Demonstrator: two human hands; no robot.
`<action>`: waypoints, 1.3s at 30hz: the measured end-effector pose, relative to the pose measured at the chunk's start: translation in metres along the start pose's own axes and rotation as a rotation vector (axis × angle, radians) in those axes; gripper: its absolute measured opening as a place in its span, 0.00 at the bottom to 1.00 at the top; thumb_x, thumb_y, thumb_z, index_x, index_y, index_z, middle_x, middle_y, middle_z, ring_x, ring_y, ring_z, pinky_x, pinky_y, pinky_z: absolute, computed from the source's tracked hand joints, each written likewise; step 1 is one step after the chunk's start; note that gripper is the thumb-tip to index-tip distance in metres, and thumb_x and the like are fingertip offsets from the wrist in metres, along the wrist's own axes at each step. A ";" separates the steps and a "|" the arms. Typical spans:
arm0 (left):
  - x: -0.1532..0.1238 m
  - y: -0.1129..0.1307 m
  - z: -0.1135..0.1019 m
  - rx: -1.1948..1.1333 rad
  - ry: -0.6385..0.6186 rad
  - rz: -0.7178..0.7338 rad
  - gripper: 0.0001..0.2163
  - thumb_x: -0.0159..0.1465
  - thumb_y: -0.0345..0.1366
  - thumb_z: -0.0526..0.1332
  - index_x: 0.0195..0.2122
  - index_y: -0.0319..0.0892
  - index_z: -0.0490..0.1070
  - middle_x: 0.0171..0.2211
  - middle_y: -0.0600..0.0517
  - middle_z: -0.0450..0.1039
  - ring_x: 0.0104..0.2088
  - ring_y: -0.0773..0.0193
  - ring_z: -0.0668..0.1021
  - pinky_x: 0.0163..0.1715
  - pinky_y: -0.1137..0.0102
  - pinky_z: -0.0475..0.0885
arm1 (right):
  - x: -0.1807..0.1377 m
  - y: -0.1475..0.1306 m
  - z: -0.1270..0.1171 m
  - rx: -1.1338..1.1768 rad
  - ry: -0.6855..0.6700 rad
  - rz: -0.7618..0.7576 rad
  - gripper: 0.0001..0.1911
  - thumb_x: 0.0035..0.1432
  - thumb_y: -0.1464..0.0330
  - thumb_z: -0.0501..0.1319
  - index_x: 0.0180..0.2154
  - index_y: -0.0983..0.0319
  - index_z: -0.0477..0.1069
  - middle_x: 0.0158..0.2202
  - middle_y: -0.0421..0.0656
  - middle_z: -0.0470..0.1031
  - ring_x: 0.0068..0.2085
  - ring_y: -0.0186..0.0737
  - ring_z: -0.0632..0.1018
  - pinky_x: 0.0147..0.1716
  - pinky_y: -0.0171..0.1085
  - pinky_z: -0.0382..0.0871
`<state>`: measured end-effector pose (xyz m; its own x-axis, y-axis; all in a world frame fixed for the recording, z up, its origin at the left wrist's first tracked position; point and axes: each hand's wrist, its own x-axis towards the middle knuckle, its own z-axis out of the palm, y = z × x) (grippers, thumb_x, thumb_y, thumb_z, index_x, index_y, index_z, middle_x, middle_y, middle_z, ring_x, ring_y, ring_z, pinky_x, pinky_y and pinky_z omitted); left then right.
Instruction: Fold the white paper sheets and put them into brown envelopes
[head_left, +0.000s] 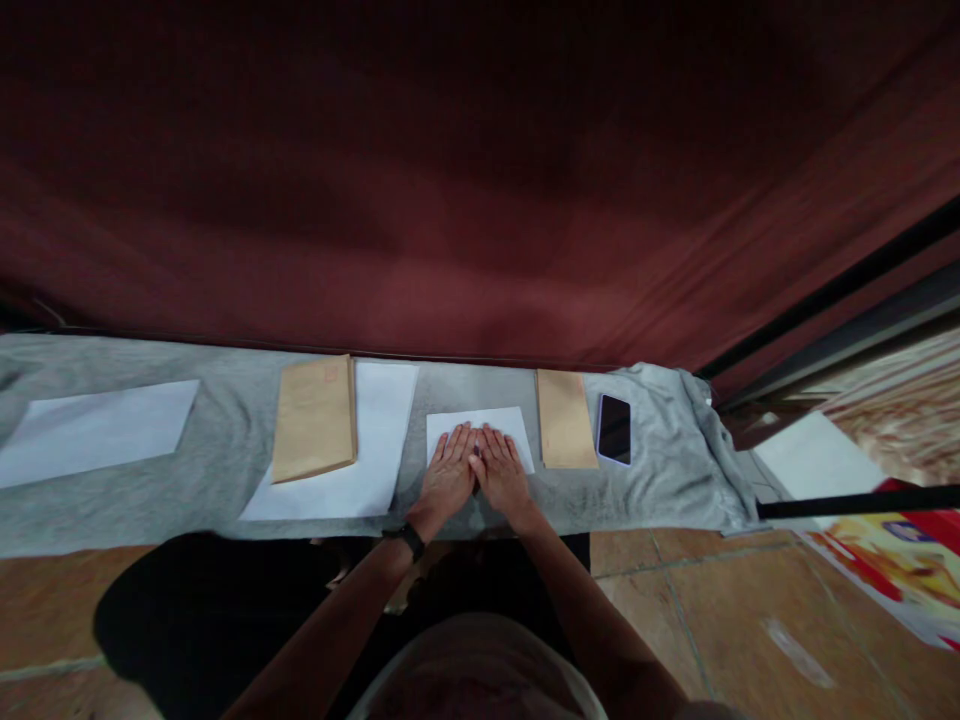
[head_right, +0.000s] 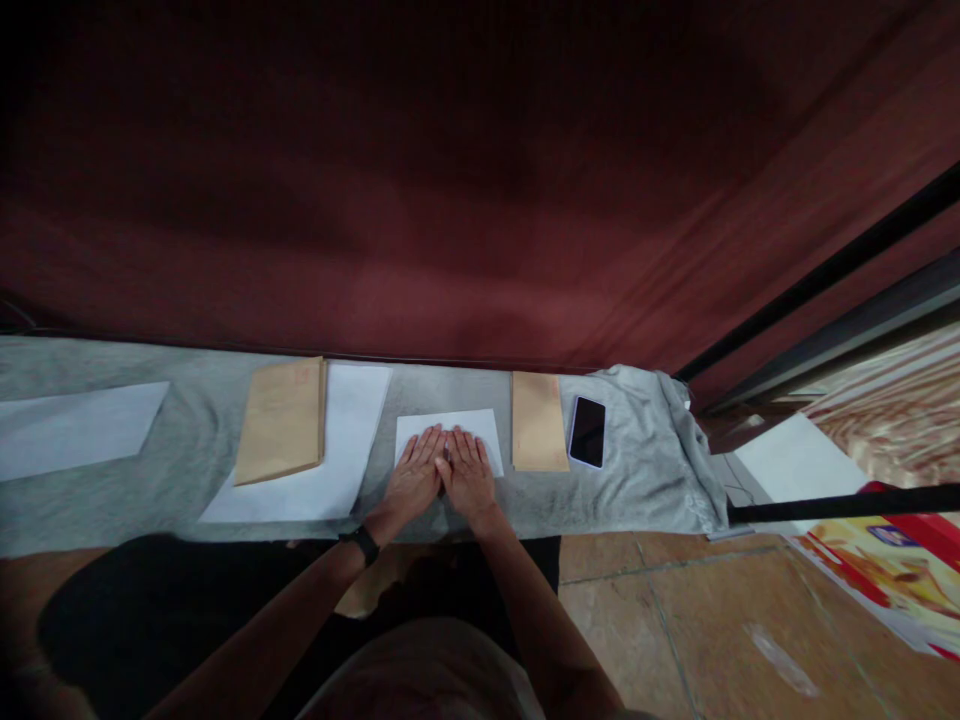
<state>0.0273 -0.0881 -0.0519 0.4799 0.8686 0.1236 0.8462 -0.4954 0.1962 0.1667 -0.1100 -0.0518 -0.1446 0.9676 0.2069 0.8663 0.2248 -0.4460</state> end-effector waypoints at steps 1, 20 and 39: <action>0.000 -0.001 0.000 -0.016 0.004 -0.002 0.29 0.69 0.30 0.47 0.72 0.33 0.54 0.72 0.39 0.53 0.74 0.53 0.53 0.72 0.53 0.48 | -0.001 0.001 0.000 0.008 0.004 0.005 0.27 0.74 0.62 0.51 0.70 0.62 0.58 0.72 0.51 0.57 0.73 0.47 0.56 0.71 0.54 0.48; -0.013 -0.022 -0.002 -0.188 0.208 -0.255 0.29 0.72 0.41 0.48 0.70 0.30 0.55 0.72 0.35 0.53 0.73 0.46 0.56 0.71 0.48 0.52 | -0.030 0.025 -0.008 0.008 0.170 0.203 0.30 0.73 0.61 0.49 0.70 0.70 0.56 0.72 0.58 0.55 0.72 0.54 0.58 0.69 0.57 0.52; -0.007 -0.007 -0.002 -0.035 0.036 -0.020 0.28 0.72 0.37 0.46 0.70 0.27 0.54 0.71 0.34 0.54 0.73 0.49 0.54 0.70 0.50 0.54 | 0.032 0.017 0.011 0.073 0.109 0.099 0.26 0.71 0.65 0.54 0.68 0.64 0.62 0.71 0.51 0.58 0.72 0.49 0.60 0.71 0.53 0.50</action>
<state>0.0179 -0.0905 -0.0523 0.4538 0.8777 0.1538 0.8466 -0.4785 0.2331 0.1717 -0.0739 -0.0619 -0.0040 0.9680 0.2508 0.8363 0.1408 -0.5299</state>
